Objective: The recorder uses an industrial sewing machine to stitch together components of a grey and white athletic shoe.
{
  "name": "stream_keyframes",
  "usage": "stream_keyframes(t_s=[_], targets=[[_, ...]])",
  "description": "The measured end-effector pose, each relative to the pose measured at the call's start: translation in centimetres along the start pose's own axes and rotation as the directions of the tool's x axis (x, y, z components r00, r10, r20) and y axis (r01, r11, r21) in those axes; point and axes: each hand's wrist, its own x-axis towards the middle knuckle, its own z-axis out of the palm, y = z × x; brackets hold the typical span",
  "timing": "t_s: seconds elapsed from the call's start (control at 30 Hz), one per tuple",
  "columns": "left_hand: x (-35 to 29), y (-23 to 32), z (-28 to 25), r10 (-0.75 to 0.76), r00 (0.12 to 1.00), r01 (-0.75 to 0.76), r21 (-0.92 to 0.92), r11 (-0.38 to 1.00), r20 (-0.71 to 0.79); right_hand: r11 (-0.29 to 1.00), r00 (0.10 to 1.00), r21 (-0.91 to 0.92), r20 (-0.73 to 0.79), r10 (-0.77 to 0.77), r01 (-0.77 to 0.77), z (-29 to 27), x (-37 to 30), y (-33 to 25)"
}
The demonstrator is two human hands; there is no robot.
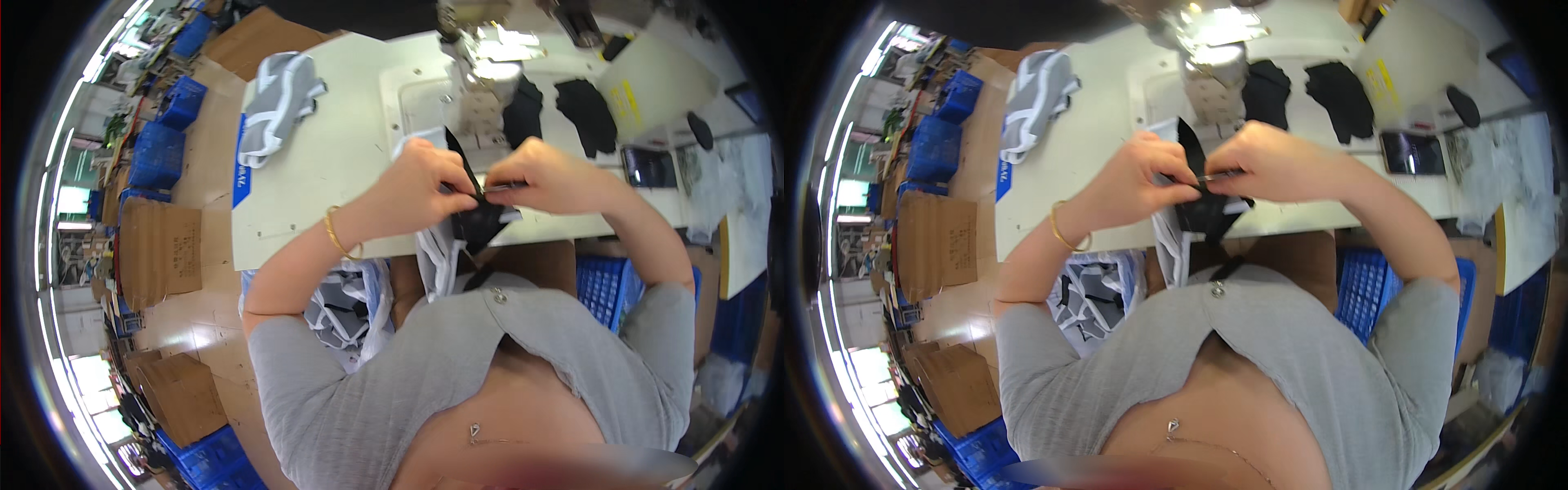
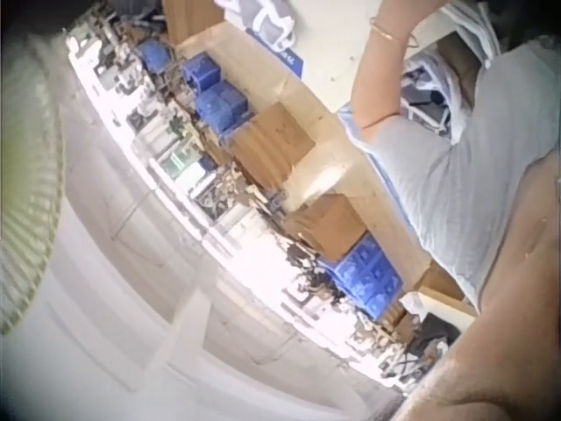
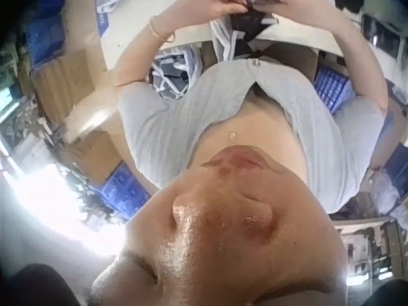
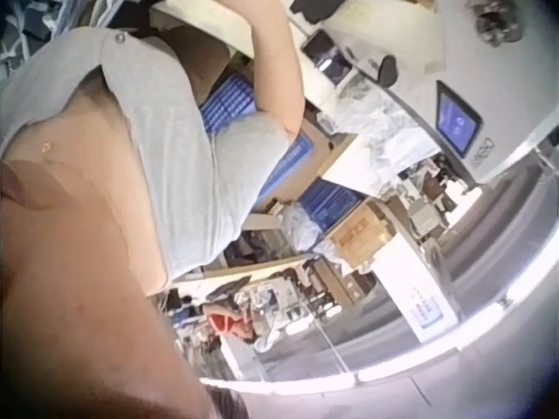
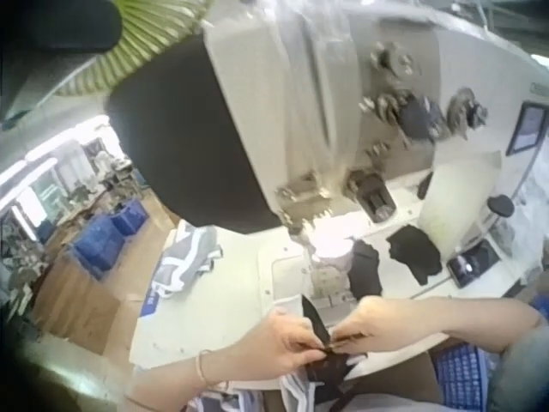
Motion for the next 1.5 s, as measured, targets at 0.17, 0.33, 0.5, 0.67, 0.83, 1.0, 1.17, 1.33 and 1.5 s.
stream_keyframes(t_s=[0.17, 0.33, 0.5, 0.67, 0.83, 1.0, 1.17, 1.33, 1.5], targets=[[0.6, 0.1, -0.8, -0.042, 0.999, 0.036, 0.19, 0.981, 0.026, 0.997, 0.995, -0.061, -0.09, -0.042, 0.036, 0.5, -0.5, 0.8], [0.4, -1.2, -0.8, -0.026, 0.994, 0.043, 0.168, 0.985, -0.104, 0.984, 0.985, -0.177, -0.169, -0.047, 0.017, 0.7, -0.9, 1.3], [0.5, -1.5, -2.3, -0.227, 0.974, 0.217, -0.242, 0.946, -0.012, 0.964, 0.946, -0.259, -0.296, -0.136, 0.058, 1.9, -1.2, 1.6], [2.4, -2.2, -6.2, -0.095, 0.994, 0.108, -0.296, 0.949, 0.057, 0.999, 0.815, 0.035, -0.579, 0.024, -0.004, 3.9, -0.4, 0.6], [6.4, -3.5, -9.8, -0.187, 0.98, 0.197, -0.205, 0.959, 0.066, 0.859, 0.654, 0.508, -0.674, 0.344, 0.071, 4.2, 2.1, 0.0], [9.2, -5.0, -10.7, -0.268, 0.962, 0.268, -0.362, 0.893, 0.05, 0.779, 0.567, 0.588, -0.727, 0.388, 0.22, 3.0, 3.5, 1.0], [10.2, -9.6, -11.4, -0.249, 0.968, 0.244, -0.252, 0.937, 0.012, 0.741, 0.555, 0.634, -0.707, 0.439, 0.221, 2.0, 3.5, 1.0], [11.0, -10.4, -11.5, 0.429, 0.894, -0.394, -0.686, 0.611, -0.131, 0.664, 0.562, 0.691, -0.681, 0.469, 0.284, 1.8, 3.3, 0.9], [11.4, -8.3, -11.5, 0.346, 0.936, -0.24, -0.834, 0.497, -0.063, 0.624, 0.575, 0.717, -0.664, 0.478, 0.31, 2.0, 3.0, 1.3]])
